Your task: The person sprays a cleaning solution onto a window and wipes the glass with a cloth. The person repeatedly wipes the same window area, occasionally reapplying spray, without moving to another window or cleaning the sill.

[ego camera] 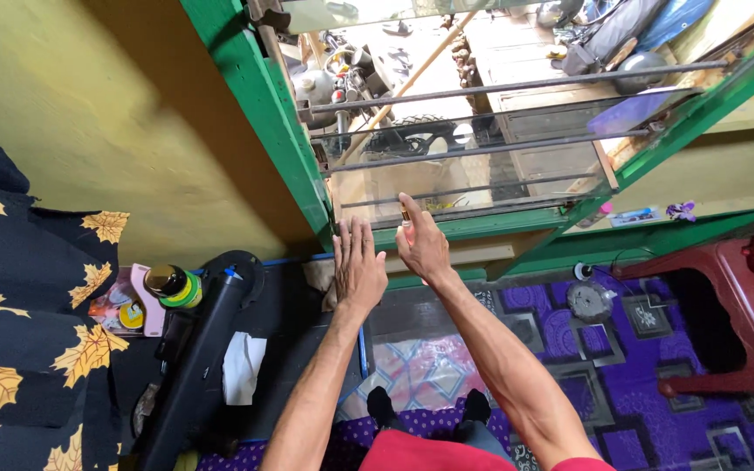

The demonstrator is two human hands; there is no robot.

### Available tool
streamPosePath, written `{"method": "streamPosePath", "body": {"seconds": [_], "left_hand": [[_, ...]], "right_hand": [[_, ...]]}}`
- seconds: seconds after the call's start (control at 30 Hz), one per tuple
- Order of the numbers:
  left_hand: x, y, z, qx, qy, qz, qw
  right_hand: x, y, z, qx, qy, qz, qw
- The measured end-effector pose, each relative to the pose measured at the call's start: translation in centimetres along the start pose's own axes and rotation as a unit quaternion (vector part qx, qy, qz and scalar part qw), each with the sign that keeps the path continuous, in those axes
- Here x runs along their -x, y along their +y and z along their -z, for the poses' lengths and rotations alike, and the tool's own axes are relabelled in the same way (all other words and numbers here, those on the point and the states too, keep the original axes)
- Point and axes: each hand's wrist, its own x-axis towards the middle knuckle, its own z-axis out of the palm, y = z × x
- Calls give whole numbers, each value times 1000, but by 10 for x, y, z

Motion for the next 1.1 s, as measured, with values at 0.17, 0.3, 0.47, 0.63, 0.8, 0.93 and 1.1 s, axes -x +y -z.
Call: {"method": "streamPosePath", "body": {"seconds": [0.17,0.3,0.47,0.63,0.8,0.93,1.1], "left_hand": [[-2,4,-5,-2,-1,2,1000],[-3,11,-5,17,-9,3,1000],[-9,27,-13,26,-20,-3,999],[-18,51,-21,23,-9,-17,1000],[-27,83,-31,16,-6,-34,999],[-31,104,-40,28,-6,-43,999],[-33,127,-50,28,-28,-47,998]], "right_hand": [[-7,11,-2,10,-5,-7,1000],[-10,19,4,-7,9,-16,1000],[-6,26,26,-28,32,-17,999],[-3,46,50,-37,42,-29,998],[-1,77,66,-36,32,-48,998],[2,92,81,-36,40,-54,997],[7,105,106,-46,71,-62,994]]}}
